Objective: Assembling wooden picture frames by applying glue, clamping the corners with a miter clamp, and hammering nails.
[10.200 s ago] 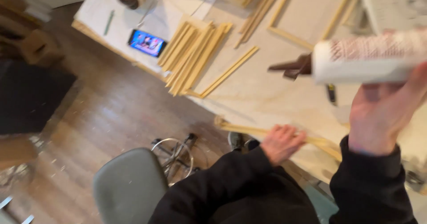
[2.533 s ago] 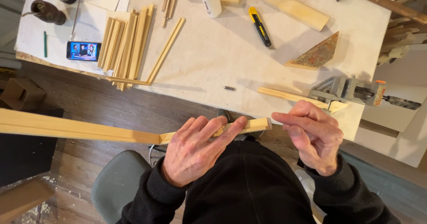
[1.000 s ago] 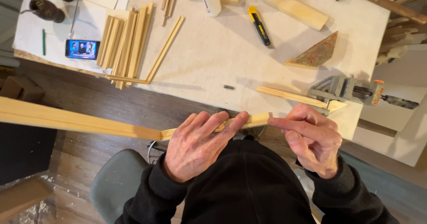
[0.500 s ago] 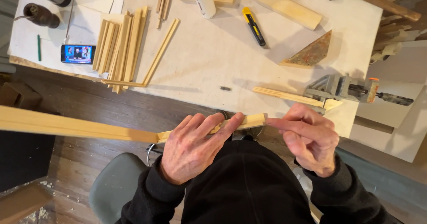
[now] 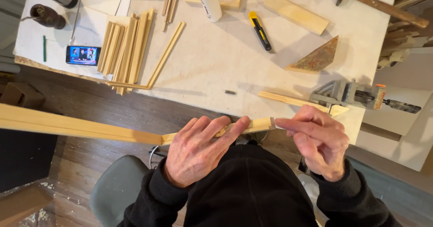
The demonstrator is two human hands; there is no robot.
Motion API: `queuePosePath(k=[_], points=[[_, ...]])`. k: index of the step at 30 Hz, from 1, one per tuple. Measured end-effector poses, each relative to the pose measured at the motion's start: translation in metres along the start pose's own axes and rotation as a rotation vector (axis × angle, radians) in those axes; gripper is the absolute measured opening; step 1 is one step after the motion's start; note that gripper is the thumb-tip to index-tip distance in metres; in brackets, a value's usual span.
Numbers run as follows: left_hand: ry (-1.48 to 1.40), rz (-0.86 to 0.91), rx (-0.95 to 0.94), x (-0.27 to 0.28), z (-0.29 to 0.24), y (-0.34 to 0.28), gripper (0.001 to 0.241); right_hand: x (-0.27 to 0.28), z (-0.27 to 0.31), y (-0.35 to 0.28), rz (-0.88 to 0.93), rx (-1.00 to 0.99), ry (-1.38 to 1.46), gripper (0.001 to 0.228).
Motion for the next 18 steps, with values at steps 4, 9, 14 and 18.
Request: queuePosePath(k=[4,9,14,18], points=[[-0.010,0.021,-0.020,-0.006,0.001,0.002,0.059,0.004,-0.064,-0.016,0.028,-0.197,-0.155,0.044],[-0.119,-0.035,-0.301,-0.023,-0.009,0.014,0.053,-0.019,-0.080,0.027,0.304,-0.569,0.356,0.057],[-0.195,-0.073,-0.476,-0.079,-0.024,0.021,0.045,-0.046,-0.119,0.031,0.405,-0.742,0.395,0.068],[-0.226,0.023,-0.610,-0.126,-0.043,0.021,0.044,-0.034,-0.140,0.026,0.325,-0.789,0.423,0.074]])
Point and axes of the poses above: each hand's wrist, its own y-axis towards the middle knuckle, its own x-axis out of the back of the hand, z = x × y, the point moved 10 cm from there along y, towards the middle knuckle
